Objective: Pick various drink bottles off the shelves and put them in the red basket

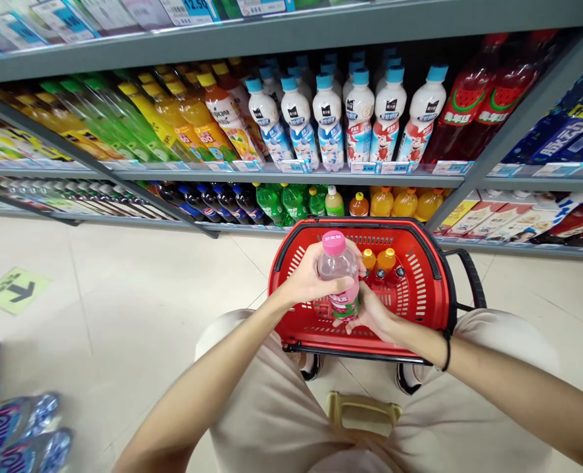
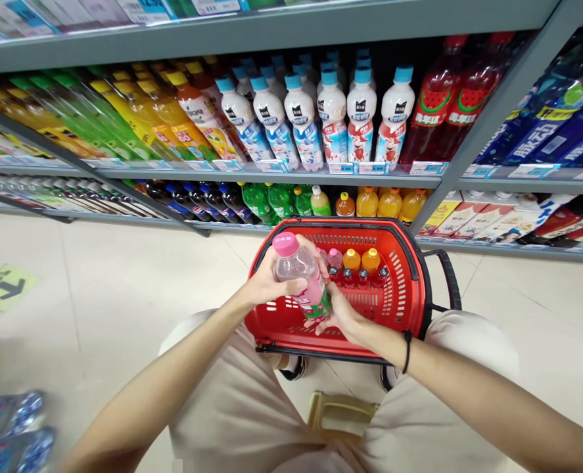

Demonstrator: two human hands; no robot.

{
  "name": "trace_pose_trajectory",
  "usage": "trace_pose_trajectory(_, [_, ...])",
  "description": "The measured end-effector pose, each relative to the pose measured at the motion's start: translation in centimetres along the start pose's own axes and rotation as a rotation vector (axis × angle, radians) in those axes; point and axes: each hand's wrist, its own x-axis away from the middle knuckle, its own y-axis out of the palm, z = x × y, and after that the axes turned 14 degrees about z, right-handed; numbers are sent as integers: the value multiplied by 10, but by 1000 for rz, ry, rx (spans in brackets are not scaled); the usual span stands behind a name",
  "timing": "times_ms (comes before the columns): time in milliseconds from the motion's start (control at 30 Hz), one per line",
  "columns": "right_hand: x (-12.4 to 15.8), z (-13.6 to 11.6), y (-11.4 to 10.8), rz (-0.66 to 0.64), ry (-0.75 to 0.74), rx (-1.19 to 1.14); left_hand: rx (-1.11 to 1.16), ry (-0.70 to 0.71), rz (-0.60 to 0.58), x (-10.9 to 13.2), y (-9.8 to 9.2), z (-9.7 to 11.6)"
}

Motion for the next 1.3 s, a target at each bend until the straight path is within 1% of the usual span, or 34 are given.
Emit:
trace_pose_trajectory(133, [2,-1,0,4,0,-5,1,-18,15,1,1,0])
trace_pose_trajectory(467, [-1,2,-3,-54,-13,1,-5,-112,80,0,2,0])
trace_pose_trajectory(600, [-3,4,-4,-70,-17,9,-7,-125,107,1,2,-1])
trace_pose_trajectory(733, [-2,4,-3,-63,-13,35,-30,-149,174,1,2,-2])
trace_pose_trajectory(867, [-2,5,-2,-75,-15,63,-50,-189,271,-1,2,-1])
trace_pose_trajectory(933, [-3,6,-2,-82,-16,71,-52,-190,293,-2,1,-1])
trace_pose_trajectory(1167, [-7,8,-3,-89,-43,85,-52,-200,300,-1,2,2])
trace_pose_trajectory(1300, [-8,7,-4,-75,-71,86,-35,-193,265,0,2,1])
